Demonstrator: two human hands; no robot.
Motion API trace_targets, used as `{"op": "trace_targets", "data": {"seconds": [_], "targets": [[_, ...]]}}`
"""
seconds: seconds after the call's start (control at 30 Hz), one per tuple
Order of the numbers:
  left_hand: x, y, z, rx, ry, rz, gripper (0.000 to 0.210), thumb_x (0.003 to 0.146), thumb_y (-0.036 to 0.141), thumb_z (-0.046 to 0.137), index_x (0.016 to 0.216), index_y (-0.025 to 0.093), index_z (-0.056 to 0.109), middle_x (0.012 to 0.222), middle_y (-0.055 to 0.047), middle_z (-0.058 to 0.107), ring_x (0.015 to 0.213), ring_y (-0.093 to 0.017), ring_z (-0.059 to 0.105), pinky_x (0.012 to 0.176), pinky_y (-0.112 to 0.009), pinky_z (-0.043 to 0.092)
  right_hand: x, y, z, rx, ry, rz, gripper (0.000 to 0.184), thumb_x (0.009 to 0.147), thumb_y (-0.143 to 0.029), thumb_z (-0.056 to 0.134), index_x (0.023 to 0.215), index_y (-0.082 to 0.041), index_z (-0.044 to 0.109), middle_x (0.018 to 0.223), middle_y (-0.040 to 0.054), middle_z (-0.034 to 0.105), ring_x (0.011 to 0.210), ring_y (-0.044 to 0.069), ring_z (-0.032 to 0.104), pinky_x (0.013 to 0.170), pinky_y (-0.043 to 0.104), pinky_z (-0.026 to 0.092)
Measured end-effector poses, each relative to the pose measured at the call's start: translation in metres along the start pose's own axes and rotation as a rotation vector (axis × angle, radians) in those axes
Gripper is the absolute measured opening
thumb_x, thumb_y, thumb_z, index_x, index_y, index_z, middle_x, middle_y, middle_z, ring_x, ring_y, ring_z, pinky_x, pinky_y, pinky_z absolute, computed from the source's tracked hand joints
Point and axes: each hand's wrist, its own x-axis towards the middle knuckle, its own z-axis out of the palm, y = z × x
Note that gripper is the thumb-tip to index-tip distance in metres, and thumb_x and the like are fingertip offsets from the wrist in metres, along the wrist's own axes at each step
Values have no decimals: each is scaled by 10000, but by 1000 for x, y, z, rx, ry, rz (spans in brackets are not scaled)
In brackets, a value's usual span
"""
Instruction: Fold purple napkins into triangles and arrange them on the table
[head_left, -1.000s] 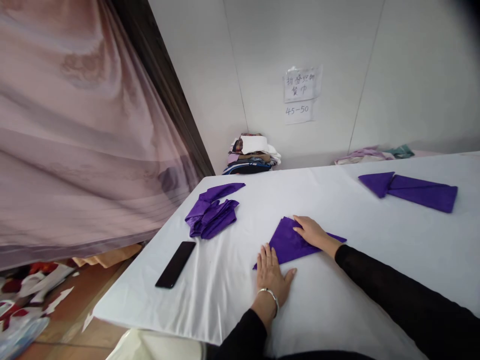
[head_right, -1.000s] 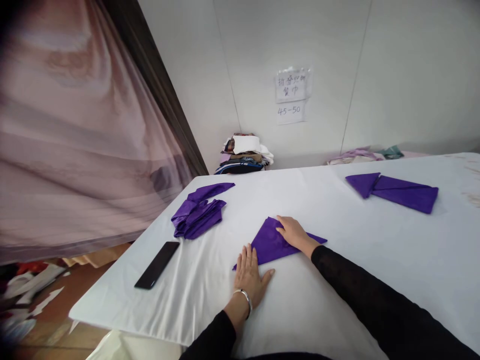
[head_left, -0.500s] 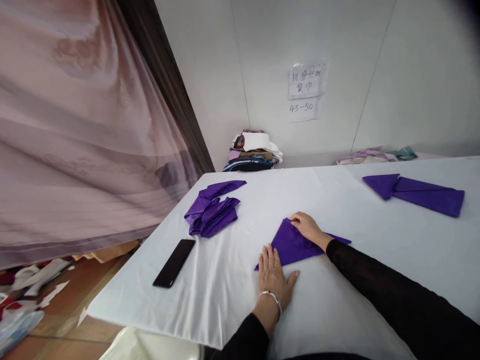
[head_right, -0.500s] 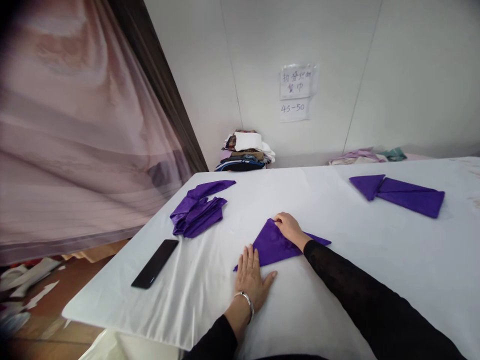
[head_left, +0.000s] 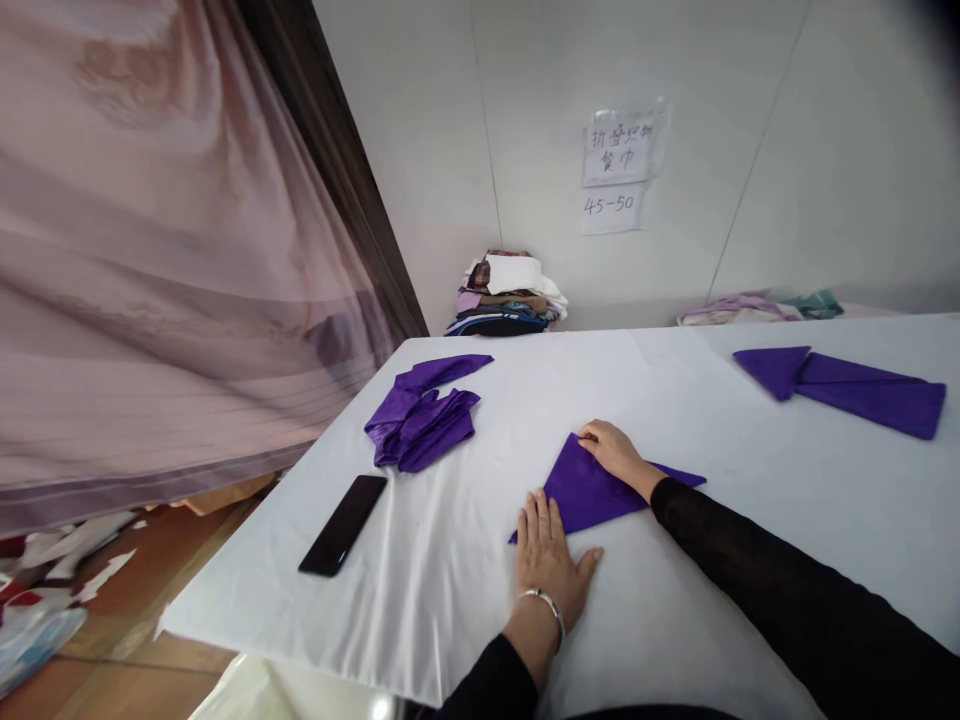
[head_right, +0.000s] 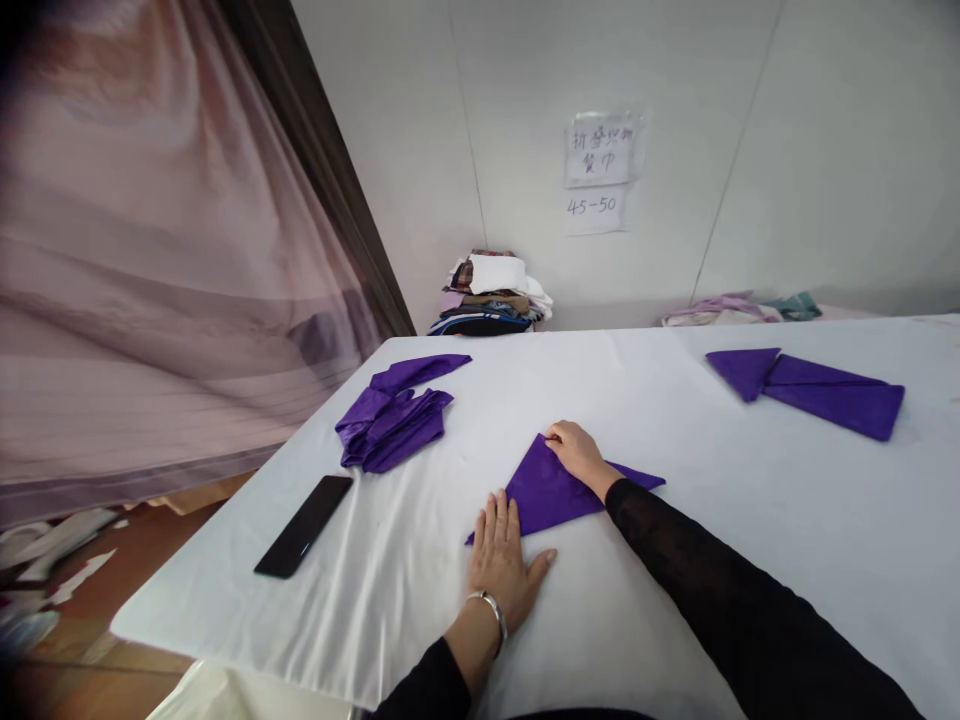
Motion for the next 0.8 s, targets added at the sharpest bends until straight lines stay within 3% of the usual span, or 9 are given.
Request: {"op": "trace_targets", "data": {"seconds": [0.27, 0.37, 0.43, 0.57, 0.7, 0.8], "targets": [[0, -3, -4, 16, 3, -16, 836, 804, 669, 232, 1382, 65, 260, 1479, -145, 153, 1360, -301, 59, 1105, -479, 158, 0, 2, -1, -105, 34, 9, 167, 810, -296, 495, 870, -199, 618, 875, 68, 609, 883, 224, 538, 817, 351, 415], [0, -4, -3, 24, 0, -20, 842, 801, 672, 238, 1382, 62, 261, 1478, -146, 161, 1359, -304, 65, 1107, -476, 159, -7, -4, -4, -139, 35, -31, 306, 829, -356, 479, 1061, -185, 584, 1069, 113, 593, 1041, 268, 502, 898, 410, 379], [0, -4, -1, 27, 3, -21, 838, 801, 670, 242, 1383, 67, 260, 1477, -143, 167, 1360, -304, 64, 1106, -477, 161, -18, -13, -6, -167, 18, -121, 429, 857, -406, 434, 1224, -191, 488, 1260, 123, 504, 1194, 282, 403, 977, 456, 308], [0, -5, 1, 25, 19, -10, 843, 800, 674, 230, 1384, 67, 255, 1479, -141, 156, 1361, -296, 59, 1105, -471, 162, -51, -33, -9, -195, -144, -314, 588, 886, -505, 337, 1386, -199, 289, 1443, 101, 293, 1335, 264, 189, 1062, 494, 153], [-1, -5, -1, 32, 20, -10, 853, 801, 677, 221, 1382, 53, 253, 1475, -150, 157, 1360, -293, 71, 1108, -460, 158, -68, -39, -9, -204, -322, -347, 686, 862, -587, 325, 1407, -177, 250, 1460, 112, 246, 1345, 255, 158, 1083, 472, 101], [0, -4, -4, 38, 12, -18, 861, 797, 682, 222, 1379, 49, 259, 1471, -151, 174, 1358, -292, 92, 1107, -454, 163, -65, -36, -8, -213, -382, -332, 737, 841, -628, 326, 1407, -163, 250, 1456, 120, 251, 1345, 252, 158, 1086, 463, 93]]}}
